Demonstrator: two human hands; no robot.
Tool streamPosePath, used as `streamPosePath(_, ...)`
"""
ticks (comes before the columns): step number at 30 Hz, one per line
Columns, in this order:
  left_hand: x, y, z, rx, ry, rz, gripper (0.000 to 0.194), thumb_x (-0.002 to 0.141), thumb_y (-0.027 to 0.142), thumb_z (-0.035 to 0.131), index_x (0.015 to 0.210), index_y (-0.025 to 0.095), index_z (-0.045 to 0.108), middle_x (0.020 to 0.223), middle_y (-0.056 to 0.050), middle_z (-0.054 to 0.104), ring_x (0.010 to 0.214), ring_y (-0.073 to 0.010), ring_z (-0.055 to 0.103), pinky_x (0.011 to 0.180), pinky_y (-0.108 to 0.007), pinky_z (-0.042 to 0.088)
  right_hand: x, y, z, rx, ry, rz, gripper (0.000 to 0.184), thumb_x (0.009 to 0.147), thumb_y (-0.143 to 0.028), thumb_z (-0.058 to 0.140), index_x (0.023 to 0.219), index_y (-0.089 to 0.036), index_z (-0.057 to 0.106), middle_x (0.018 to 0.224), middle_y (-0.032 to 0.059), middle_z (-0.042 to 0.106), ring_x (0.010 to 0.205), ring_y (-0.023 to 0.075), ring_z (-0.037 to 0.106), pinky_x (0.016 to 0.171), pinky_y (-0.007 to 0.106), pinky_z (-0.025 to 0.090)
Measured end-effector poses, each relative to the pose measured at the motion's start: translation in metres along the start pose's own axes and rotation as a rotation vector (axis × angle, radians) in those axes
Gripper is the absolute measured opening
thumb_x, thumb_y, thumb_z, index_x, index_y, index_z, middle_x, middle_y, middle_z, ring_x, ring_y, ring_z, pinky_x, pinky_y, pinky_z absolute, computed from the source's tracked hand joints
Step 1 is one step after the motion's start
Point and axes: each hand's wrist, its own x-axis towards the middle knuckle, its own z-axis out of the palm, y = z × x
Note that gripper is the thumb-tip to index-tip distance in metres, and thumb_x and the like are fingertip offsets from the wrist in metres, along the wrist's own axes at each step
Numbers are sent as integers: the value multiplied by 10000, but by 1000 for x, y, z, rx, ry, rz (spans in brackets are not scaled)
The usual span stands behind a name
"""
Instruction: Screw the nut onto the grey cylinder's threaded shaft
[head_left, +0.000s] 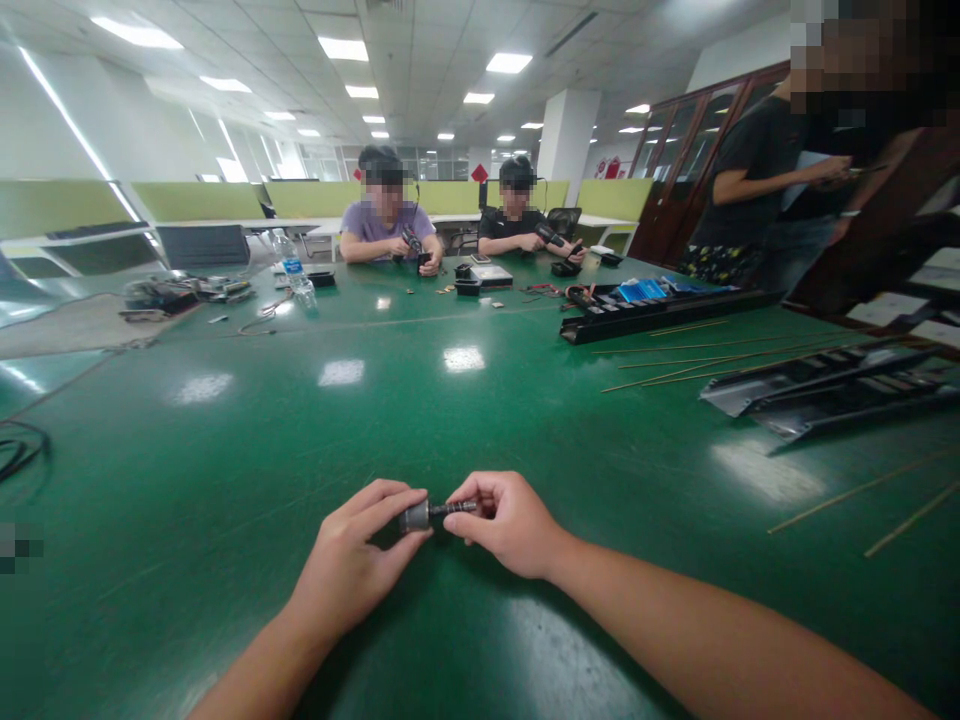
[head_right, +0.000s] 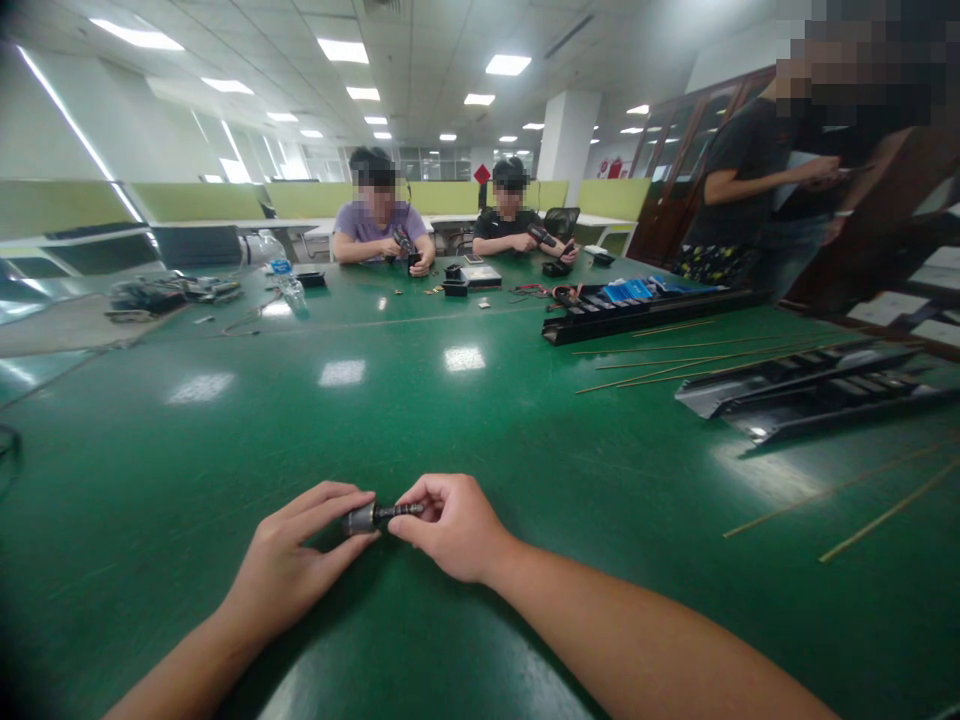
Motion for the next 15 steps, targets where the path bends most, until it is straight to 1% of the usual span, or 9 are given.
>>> streamPosePath(5, 0, -1, -1, 2, -6, -6, 289, 853, 220, 707, 1140, 238, 679, 1028, -35, 664, 908, -131, 657, 797, -212, 543, 0, -2, 0, 10, 4, -2, 188, 739, -263, 734, 848, -119, 684, 629, 9, 635, 530, 113, 545, 539, 239, 417)
streamPosePath(15, 1, 0, -2, 13, 8, 3, 260, 866, 230, 685, 1125, 219, 691, 1012, -59, 673, 887, -149, 666, 774, -235, 558, 0, -1, 1, 30, 6, 7, 184, 740, -262, 740, 843, -121, 683, 636, 5, 635, 537, 113, 564, 544, 234, 432)
